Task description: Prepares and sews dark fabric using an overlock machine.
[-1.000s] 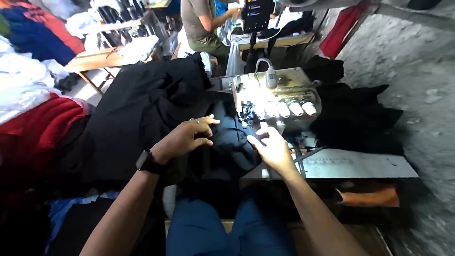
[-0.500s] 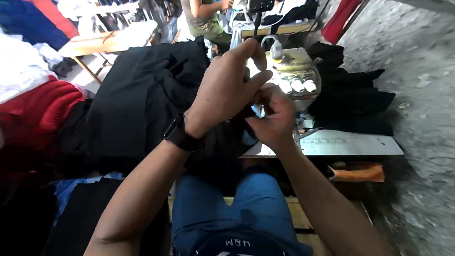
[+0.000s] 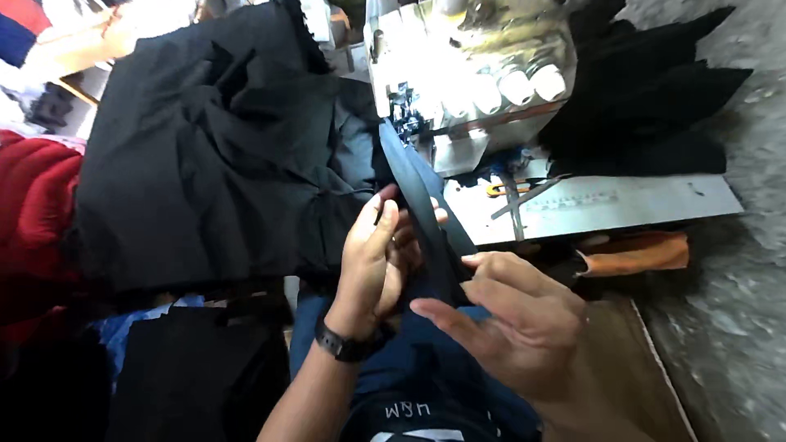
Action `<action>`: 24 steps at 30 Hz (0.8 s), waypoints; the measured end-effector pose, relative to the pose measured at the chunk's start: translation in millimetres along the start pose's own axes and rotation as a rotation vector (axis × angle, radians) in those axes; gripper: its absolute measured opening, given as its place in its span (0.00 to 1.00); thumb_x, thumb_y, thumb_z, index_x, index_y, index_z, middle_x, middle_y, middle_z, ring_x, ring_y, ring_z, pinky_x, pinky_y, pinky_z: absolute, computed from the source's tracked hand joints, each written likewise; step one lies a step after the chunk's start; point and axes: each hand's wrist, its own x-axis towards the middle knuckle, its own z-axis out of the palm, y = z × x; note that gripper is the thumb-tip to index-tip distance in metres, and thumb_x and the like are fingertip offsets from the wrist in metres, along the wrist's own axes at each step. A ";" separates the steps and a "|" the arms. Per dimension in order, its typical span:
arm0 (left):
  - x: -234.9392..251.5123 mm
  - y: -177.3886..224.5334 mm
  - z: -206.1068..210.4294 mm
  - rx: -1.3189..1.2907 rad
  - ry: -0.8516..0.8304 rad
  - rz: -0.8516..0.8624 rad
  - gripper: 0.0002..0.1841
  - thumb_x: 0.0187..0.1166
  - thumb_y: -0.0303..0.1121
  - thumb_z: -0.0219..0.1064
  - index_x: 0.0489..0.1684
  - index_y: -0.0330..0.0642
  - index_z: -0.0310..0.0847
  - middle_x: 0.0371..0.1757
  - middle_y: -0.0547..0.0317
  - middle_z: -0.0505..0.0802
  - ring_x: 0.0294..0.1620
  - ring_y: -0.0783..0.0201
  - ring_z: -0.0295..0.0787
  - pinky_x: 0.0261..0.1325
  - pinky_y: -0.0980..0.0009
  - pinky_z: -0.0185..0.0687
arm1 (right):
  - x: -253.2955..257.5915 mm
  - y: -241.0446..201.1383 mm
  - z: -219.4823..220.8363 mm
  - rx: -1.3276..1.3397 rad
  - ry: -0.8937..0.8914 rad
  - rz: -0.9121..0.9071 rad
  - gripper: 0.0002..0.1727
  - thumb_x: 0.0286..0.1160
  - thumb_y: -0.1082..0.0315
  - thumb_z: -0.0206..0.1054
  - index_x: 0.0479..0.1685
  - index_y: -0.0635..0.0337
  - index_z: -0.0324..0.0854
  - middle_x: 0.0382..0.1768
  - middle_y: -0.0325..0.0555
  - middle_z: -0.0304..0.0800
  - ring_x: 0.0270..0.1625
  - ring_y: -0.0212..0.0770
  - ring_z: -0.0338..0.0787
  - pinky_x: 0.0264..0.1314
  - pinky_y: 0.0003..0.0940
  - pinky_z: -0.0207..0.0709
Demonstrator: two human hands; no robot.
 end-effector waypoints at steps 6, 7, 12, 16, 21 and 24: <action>9.9 11.6 3.0 0.208 0.045 0.148 0.30 0.89 0.27 0.59 0.90 0.54 0.58 0.66 0.41 0.90 0.58 0.50 0.94 0.60 0.57 0.91 | -6.9 7.3 0.7 -0.013 -0.018 0.151 0.11 0.72 0.55 0.79 0.33 0.51 0.92 0.31 0.29 0.95 0.39 0.23 0.92 0.62 0.31 0.86; 9.6 14.5 -2.0 0.447 0.045 0.251 0.34 0.85 0.23 0.63 0.91 0.55 0.57 0.67 0.45 0.90 0.59 0.51 0.94 0.58 0.58 0.92 | -5.1 5.1 -0.2 0.017 -0.028 0.174 0.09 0.73 0.56 0.78 0.32 0.50 0.93 0.31 0.27 0.95 0.40 0.22 0.92 0.66 0.33 0.85; 12.8 63.4 -16.8 1.507 -0.219 0.854 0.08 0.74 0.38 0.75 0.46 0.58 0.96 0.71 0.51 0.81 0.68 0.55 0.75 0.68 0.57 0.70 | -1.1 -0.1 -7.9 -0.118 -0.045 0.054 0.12 0.74 0.52 0.78 0.31 0.49 0.93 0.23 0.32 0.89 0.32 0.26 0.87 0.74 0.44 0.72; 2.8 118.4 -12.0 1.702 -0.438 0.931 0.09 0.78 0.44 0.69 0.30 0.58 0.93 0.70 0.54 0.83 0.76 0.49 0.69 0.72 0.47 0.62 | 2.3 1.1 -10.6 -0.005 -0.060 0.163 0.12 0.72 0.52 0.79 0.43 0.48 0.94 0.36 0.27 0.95 0.41 0.22 0.89 0.68 0.39 0.75; -0.8 58.1 -36.5 0.579 -0.196 0.648 0.13 0.87 0.42 0.56 0.36 0.51 0.83 0.62 0.64 0.85 0.64 0.66 0.82 0.61 0.66 0.84 | -0.5 -7.6 -7.9 0.147 -0.030 0.088 0.13 0.79 0.57 0.75 0.58 0.44 0.90 0.44 0.25 0.96 0.46 0.19 0.87 0.71 0.38 0.69; -7.6 10.4 -23.2 0.273 -0.017 0.212 0.11 0.92 0.35 0.54 0.63 0.45 0.77 0.40 0.58 0.91 0.36 0.68 0.90 0.43 0.69 0.90 | -6.6 -4.5 -6.9 0.055 0.011 -0.074 0.10 0.79 0.58 0.73 0.56 0.43 0.88 0.38 0.26 0.91 0.42 0.22 0.85 0.80 0.41 0.65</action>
